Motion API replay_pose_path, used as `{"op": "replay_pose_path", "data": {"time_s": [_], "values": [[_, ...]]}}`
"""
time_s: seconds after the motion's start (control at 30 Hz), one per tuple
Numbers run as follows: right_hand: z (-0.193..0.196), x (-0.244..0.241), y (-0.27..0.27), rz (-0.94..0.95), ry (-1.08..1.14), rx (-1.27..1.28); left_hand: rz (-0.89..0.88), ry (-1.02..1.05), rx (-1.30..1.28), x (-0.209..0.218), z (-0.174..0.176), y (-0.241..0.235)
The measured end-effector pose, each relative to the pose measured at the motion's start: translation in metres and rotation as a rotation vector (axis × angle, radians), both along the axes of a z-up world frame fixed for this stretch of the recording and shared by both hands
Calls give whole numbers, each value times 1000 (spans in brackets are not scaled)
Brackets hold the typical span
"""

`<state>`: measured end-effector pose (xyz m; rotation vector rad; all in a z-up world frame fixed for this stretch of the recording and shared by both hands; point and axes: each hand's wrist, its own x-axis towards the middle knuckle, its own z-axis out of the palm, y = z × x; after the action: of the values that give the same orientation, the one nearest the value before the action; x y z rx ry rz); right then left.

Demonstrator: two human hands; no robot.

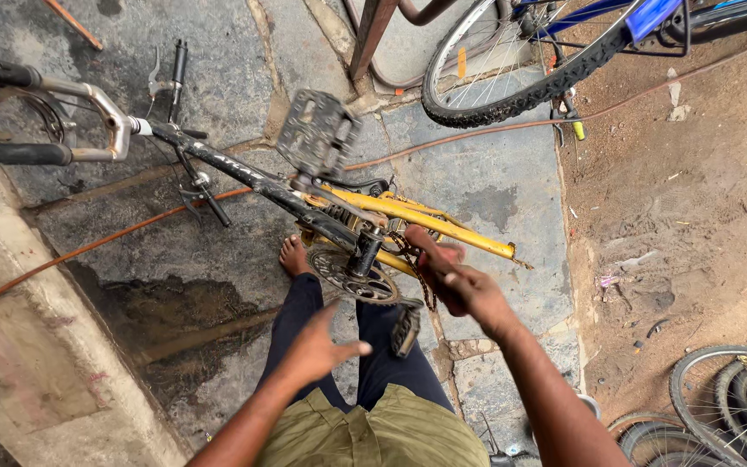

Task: The person wipes the chain, crankset, and frame of a yellow bicycle with a red cloth. They rotate the pedals to access different sections of the chain and crank while cleaning.

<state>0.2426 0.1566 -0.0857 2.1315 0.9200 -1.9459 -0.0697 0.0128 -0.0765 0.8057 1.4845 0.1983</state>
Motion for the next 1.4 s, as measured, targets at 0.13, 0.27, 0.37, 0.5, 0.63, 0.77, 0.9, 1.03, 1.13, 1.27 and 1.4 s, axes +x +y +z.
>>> {"op": "replay_pose_path", "data": {"time_s": [0.13, 0.27, 0.37, 0.5, 0.63, 0.77, 0.9, 1.03, 1.13, 1.27, 1.4], "values": [[38, -39, -14, 487, 302, 472, -42, -191, 15, 47, 7, -8], [47, -62, -22, 515, 388, 456, -37, -271, 1, 89, -8, -13], [42, -72, -24, 445, 340, 365, -91, -359, -174, 112, -26, -20], [40, -71, -25, 565, 184, 485, 118, -590, -231, 137, -35, -32], [33, -70, -14, 692, 208, 683, 81, -537, -188, 133, -29, -33], [30, -66, -17, 698, 238, 774, 77, -590, -166, 113, 4, -34], [19, -61, -18, 691, 224, 749, 112, -699, -287, 82, 39, -22], [7, -59, -21, 705, 206, 731, 85, -625, -332, 42, 74, -12], [4, -57, -24, 710, 197, 768, 98, -524, -466, 7, 97, -5], [4, -56, -23, 744, 129, 692, 89, -468, -326, -41, 115, 8], [3, -58, -26, 766, 119, 726, -53, -97, -615, -73, 124, 15]]}}
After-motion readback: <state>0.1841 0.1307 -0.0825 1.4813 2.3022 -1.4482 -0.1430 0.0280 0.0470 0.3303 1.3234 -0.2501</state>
